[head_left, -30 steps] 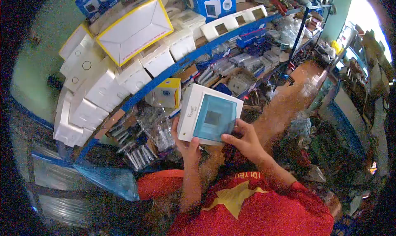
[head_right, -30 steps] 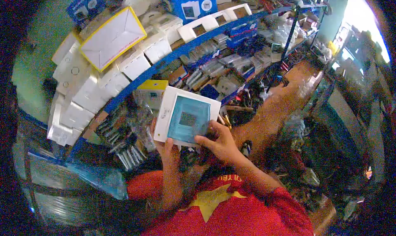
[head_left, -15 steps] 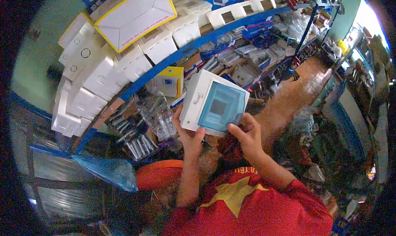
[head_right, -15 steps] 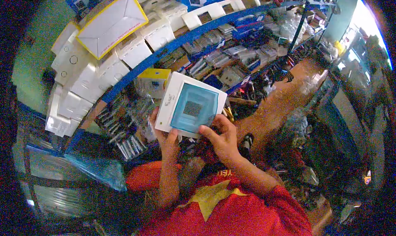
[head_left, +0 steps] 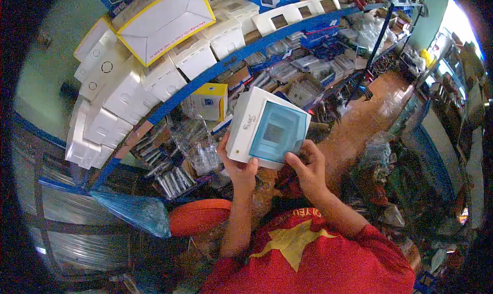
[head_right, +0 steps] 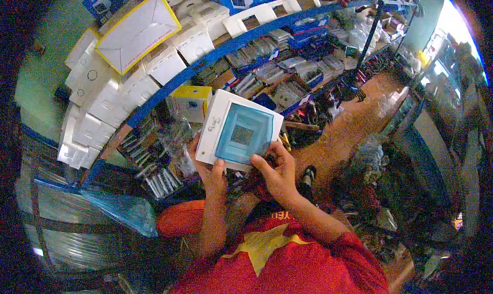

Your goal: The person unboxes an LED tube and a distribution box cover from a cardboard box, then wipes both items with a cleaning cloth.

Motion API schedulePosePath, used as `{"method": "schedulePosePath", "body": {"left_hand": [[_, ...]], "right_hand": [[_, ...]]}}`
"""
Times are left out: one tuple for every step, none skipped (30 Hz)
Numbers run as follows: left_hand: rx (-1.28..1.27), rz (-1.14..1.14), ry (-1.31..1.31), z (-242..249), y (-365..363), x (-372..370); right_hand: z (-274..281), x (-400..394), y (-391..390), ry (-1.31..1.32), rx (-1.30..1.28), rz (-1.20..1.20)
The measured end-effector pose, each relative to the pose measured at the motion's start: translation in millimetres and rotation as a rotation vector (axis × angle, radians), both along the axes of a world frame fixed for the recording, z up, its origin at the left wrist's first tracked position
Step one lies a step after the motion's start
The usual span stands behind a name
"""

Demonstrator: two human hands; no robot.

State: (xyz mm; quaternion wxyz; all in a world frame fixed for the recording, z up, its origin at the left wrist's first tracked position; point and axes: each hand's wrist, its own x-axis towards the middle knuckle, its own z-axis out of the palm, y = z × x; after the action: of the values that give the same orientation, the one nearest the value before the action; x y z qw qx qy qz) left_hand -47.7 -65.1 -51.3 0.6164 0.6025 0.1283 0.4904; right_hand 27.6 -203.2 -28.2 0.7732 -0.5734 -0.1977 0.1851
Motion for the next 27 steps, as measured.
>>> {"method": "schedulePosePath", "body": {"left_hand": [[0.023,0.009,0.008,-2,1,0],[0.047,0.017,0.015,-6,3,0],[0.071,0.026,0.024,-7,4,-1],[0.055,0.016,0.009,-6,4,1],[0.036,0.004,0.001,-3,2,1],[0.017,-0.009,-0.008,-2,0,1],[0.027,0.009,0.009,-5,0,1],[0.037,0.027,0.027,-9,0,1],[0.048,0.043,0.042,-10,0,2],[0.023,0.03,0.041,-11,-1,1],[-0.003,0.018,0.04,-11,-1,1],[-0.027,0.006,0.038,-10,-1,1],[-0.023,-0.002,0.027,-12,0,1],[-0.019,-0.01,0.018,-14,2,-1],[-0.017,-0.019,0.012,-15,2,-3],[0.004,-0.016,0.022,-13,1,-3],[0.024,-0.013,0.033,-4,-4,-3],[0.041,-0.01,0.047,0,-7,-4],[0.037,-0.013,0.045,-1,-8,-5],[0.034,-0.017,0.041,-2,-6,-4],[0.032,-0.021,0.034,-3,-5,-3],[0.012,-0.033,0.018,-4,-4,-2],[-0.009,-0.048,0.005,-6,-2,-2],[-0.029,-0.063,-0.009,-6,-1,-2],[-0.052,-0.077,0.003,-4,1,-2],[-0.076,-0.092,0.018,-1,2,-5],[-0.098,-0.108,0.034,1,3,-7]], "right_hand": [[0,0,-1,-0.01,-0.002,-0.004],[1,-1,-1,-0.021,-0.004,-0.008],[1,-1,0,-0.03,-0.005,-0.011],[1,0,0,-0.029,-0.01,0.006],[0,-1,-2,-0.021,-0.018,0.022],[-2,-1,-3,-0.015,-0.026,0.037],[-3,-1,-3,0.009,-0.013,0.04],[-4,0,-2,0.031,0.0,0.041],[-6,1,-1,0.052,0.013,0.042],[-10,2,-1,0.039,0.001,0.038],[-14,3,-2,0.025,-0.012,0.035],[-15,4,-2,0.01,-0.024,0.032],[-13,5,-2,0.029,-0.012,0.058],[-5,4,-2,0.052,-0.001,0.084],[1,4,-2,0.076,0.009,0.108],[3,6,-3,0.065,0.001,0.152],[4,8,-5,0.055,-0.008,0.195],[4,8,-7,0.048,-0.019,0.239],[2,10,-9,0.095,-0.039,0.272],[1,12,-11,0.14,-0.057,0.305],[1,14,-11,0.182,-0.075,0.337],[4,11,-11,0.224,-0.047,0.32],[9,4,-10,0.268,-0.021,0.3],[12,0,-10,0.311,0.008,0.279],[10,0,-11,0.321,-0.027,0.289],[6,1,-11,0.334,-0.062,0.298],[3,0,-12,0.349,-0.095,0.306]]}}
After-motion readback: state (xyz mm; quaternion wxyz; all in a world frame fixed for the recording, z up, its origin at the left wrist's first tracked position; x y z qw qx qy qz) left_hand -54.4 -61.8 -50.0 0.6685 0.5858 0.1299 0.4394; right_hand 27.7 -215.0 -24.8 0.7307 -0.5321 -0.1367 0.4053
